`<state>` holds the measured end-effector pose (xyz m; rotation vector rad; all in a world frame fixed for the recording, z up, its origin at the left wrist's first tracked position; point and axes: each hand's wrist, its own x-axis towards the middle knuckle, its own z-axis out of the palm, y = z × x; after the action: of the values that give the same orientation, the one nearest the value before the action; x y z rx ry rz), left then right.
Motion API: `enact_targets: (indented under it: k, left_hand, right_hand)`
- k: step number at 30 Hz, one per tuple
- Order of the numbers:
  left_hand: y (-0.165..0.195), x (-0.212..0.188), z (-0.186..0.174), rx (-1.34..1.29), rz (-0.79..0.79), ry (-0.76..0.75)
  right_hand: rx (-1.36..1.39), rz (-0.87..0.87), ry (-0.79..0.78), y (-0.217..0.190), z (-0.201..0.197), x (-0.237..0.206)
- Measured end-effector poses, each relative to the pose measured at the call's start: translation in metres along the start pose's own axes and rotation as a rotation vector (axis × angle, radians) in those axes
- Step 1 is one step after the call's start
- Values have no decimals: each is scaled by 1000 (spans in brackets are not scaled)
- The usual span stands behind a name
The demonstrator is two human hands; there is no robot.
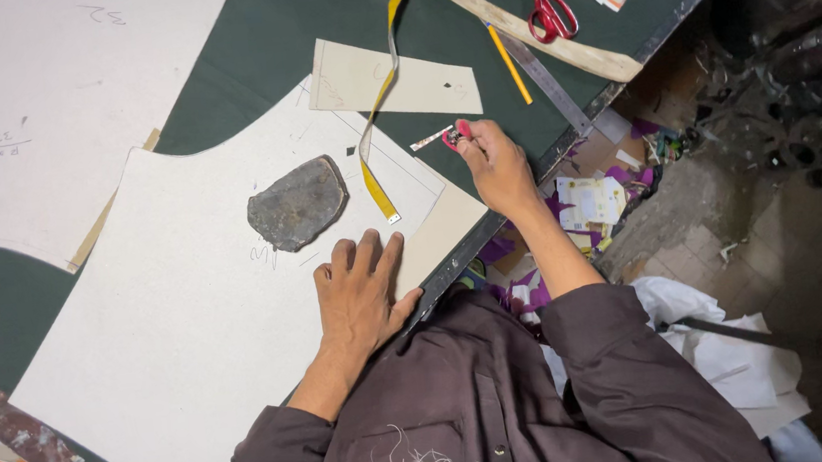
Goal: The person measures and marks lines on cardboard pieces using a measuring tape, pencil, and a curved wooden ruler. They then use scissors to cut along the marked lines, creating pattern pieces. The person also uses a pink eraser to remove pencil marks from the cardboard.
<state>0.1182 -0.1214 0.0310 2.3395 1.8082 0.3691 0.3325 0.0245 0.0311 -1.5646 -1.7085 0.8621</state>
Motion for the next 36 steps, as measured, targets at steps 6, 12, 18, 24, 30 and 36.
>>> enact_targets:
  k: [6,12,18,24,30,36]
  left_hand:
    - [8,10,2,-11,-107,-8]
    - [33,31,14,-73,-252,65]
    - [56,45,24,-55,-411,126]
    - [62,36,47,-83,-454,319]
    - [62,32,58,-69,-468,342]
    - [59,25,57,-89,-458,363]
  right_hand:
    - [-222,-359,-102,13,-27,5]
    - [-380,-527,-329,27,-43,28]
    - [-270,-613,-543,32,-32,55]
    - [-143,-703,-658,33,-16,73]
    - [-129,-726,-719,25,-12,76]
    - [2,-611,-684,0,-7,76]
